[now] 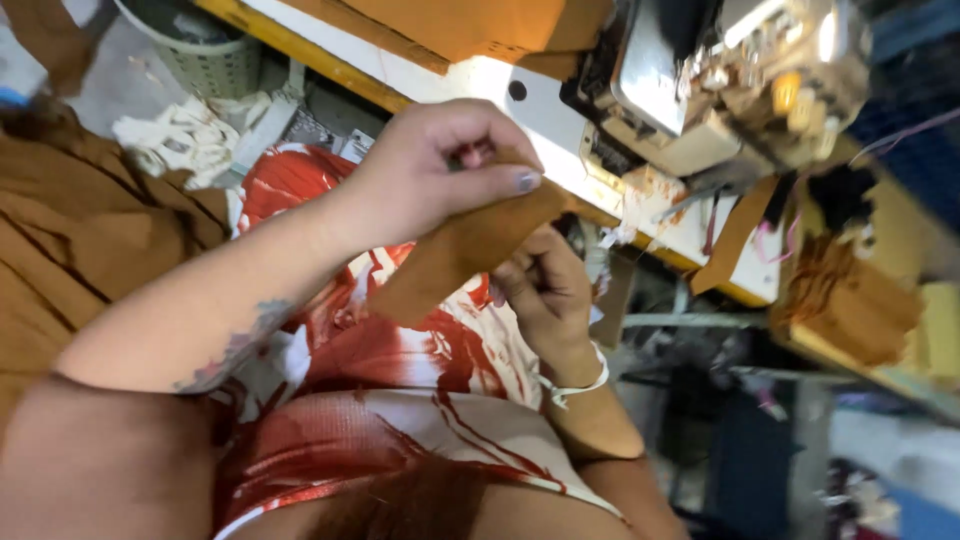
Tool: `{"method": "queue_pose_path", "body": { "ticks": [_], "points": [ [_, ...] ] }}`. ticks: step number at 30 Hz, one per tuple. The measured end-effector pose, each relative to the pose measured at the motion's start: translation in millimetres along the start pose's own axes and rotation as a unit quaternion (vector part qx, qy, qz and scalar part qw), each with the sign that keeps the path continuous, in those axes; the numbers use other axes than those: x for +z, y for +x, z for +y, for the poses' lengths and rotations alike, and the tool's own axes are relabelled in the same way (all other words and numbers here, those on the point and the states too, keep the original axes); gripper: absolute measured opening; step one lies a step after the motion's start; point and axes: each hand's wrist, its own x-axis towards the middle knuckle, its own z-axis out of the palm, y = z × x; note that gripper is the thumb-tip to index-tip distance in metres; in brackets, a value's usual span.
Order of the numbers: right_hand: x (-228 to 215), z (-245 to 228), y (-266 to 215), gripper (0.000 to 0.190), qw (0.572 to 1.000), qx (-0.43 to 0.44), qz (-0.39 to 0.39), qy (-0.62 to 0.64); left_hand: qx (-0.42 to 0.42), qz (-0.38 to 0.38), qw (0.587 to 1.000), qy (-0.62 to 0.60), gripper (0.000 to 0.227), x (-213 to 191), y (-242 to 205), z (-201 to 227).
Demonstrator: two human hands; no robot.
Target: The person repeatedly picks up brown fabric pieces from a pile, uses a small orange-handled tool to trim edges, and places the trimmed pieces back on the pile. The person works at a sewing station with a sewing machine visible on the table.
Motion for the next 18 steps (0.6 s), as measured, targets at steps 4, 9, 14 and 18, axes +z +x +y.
{"method": "queue_pose_path", "body": {
  "ticks": [4, 9, 14, 18],
  "points": [
    [-5, 30, -21, 0.010, 0.990, 0.122, -0.060, -0.021, 0.069, -0.097, 0.992, 0.028, 0.005, 16, 21, 26],
    [-7, 72, -17, 0.016, 0.994, 0.105, 0.025, -0.018, 0.091, -0.296, 0.951, 0.015, 0.007, 38, 5, 54],
    [-25, 64, 0, 0.019, 0.986, 0.075, 0.113, 0.098, 0.037, -0.481, 0.876, 0.000, 0.017, 45, -9, 69],
    [-48, 42, 7, 0.020, 0.986, -0.096, 0.135, 0.034, -0.061, -0.281, 0.953, 0.093, 0.030, 24, -31, 22]
  ]
}}
